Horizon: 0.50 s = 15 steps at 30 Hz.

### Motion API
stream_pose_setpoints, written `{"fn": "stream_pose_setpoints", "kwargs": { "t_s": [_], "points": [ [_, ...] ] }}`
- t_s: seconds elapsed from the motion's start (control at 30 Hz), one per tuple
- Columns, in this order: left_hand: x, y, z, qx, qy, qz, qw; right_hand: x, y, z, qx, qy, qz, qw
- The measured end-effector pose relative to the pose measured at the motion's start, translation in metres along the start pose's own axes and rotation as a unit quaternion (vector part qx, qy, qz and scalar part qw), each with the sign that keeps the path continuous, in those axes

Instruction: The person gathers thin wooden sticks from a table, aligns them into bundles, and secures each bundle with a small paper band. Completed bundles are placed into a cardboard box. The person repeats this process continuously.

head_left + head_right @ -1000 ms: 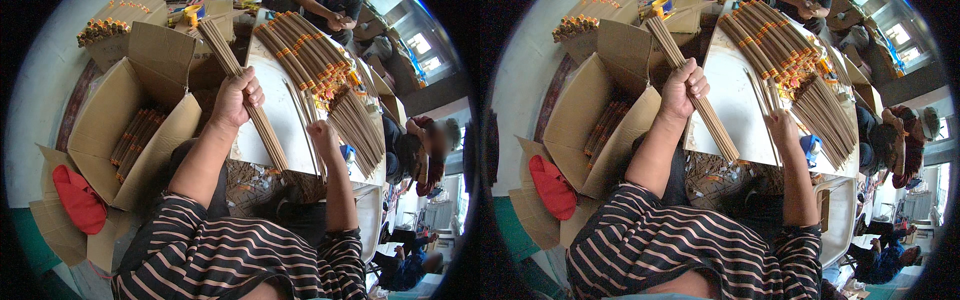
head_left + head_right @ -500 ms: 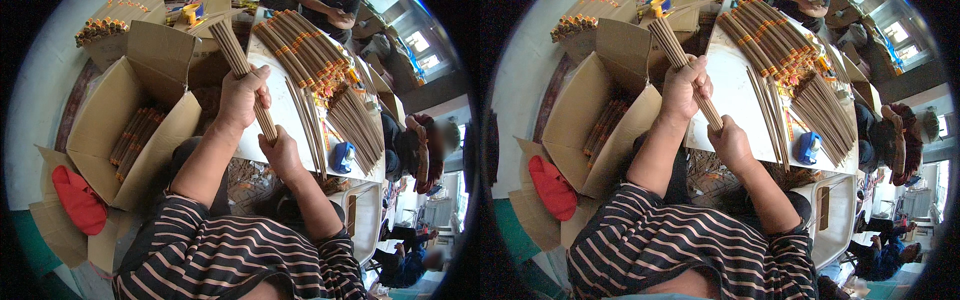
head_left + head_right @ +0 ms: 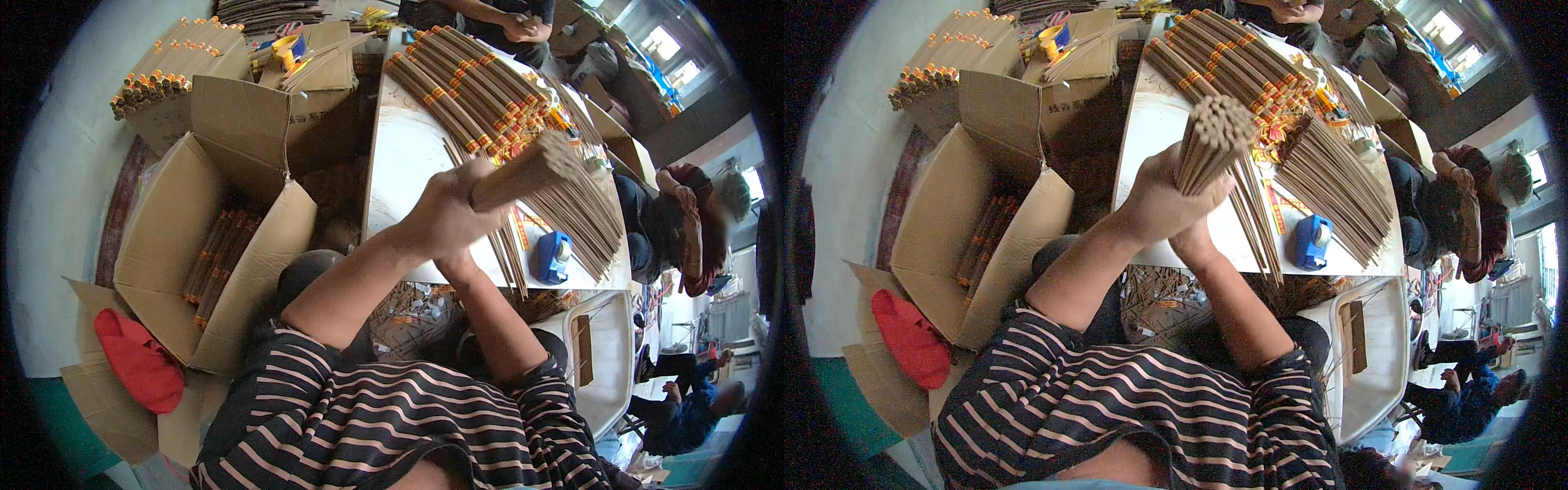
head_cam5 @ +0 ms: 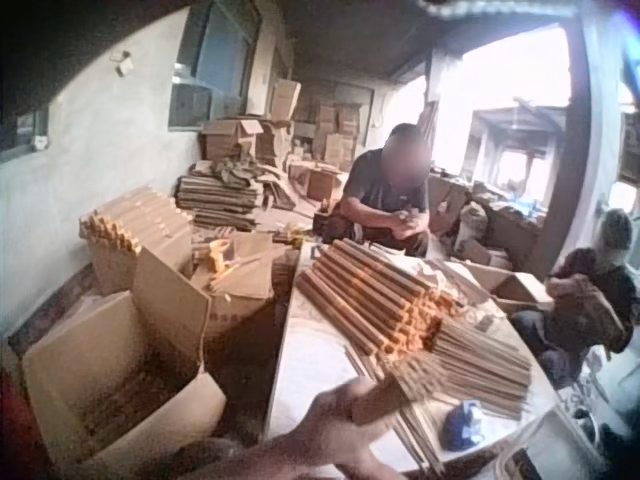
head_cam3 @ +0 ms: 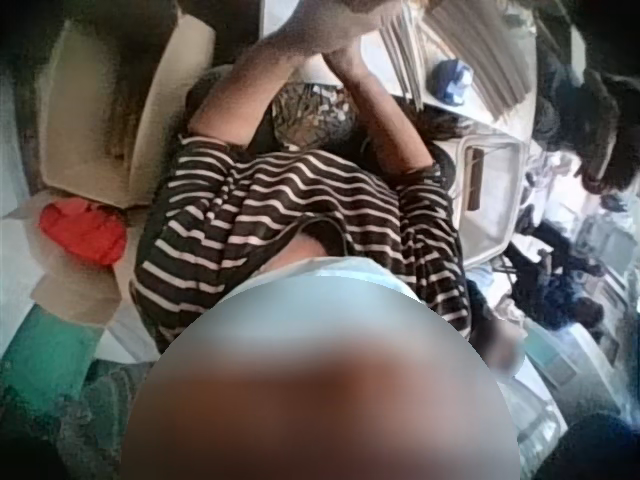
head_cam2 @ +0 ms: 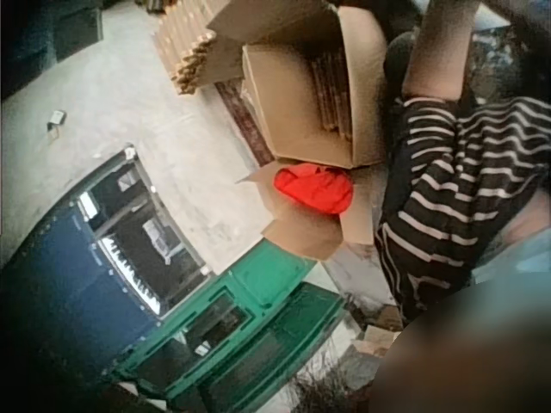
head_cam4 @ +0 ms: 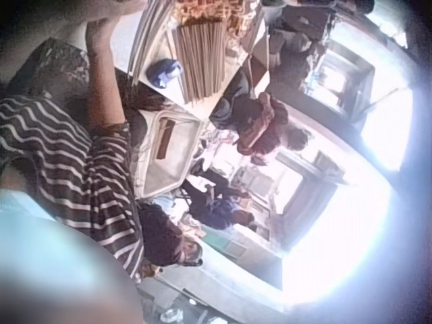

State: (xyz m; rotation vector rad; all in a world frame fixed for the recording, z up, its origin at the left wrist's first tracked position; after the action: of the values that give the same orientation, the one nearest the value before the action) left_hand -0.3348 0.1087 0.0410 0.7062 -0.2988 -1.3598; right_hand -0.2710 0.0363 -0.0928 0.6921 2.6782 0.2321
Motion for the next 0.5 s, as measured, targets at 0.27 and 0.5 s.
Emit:
{"fn": "stream_pose_setpoints", "kwargs": {
  "t_s": [0.27,0.5],
  "points": [
    [-0.041,-0.002,-0.016,-0.068,-0.346,0.097,0.931,0.003,-0.001,-0.060,0.197,0.056,-0.070,0.976],
    [-0.040,-0.022,-0.044,-0.127,-0.492,0.148,0.848,0.016,-0.006,-0.078,0.229,-0.139,-0.049,0.962]
  ]
}}
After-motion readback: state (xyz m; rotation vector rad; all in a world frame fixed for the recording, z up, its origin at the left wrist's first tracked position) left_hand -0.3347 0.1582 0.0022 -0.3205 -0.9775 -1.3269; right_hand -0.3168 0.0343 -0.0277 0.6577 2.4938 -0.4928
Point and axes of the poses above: each hand's wrist, its own y-axis towards the middle knuckle, its own x-axis out of the palm, z = x × y, the point moved 2 cm from there along y, towards the middle knuckle, and after that the axes turned 14 degrees about -z, right-handed, at the moved point
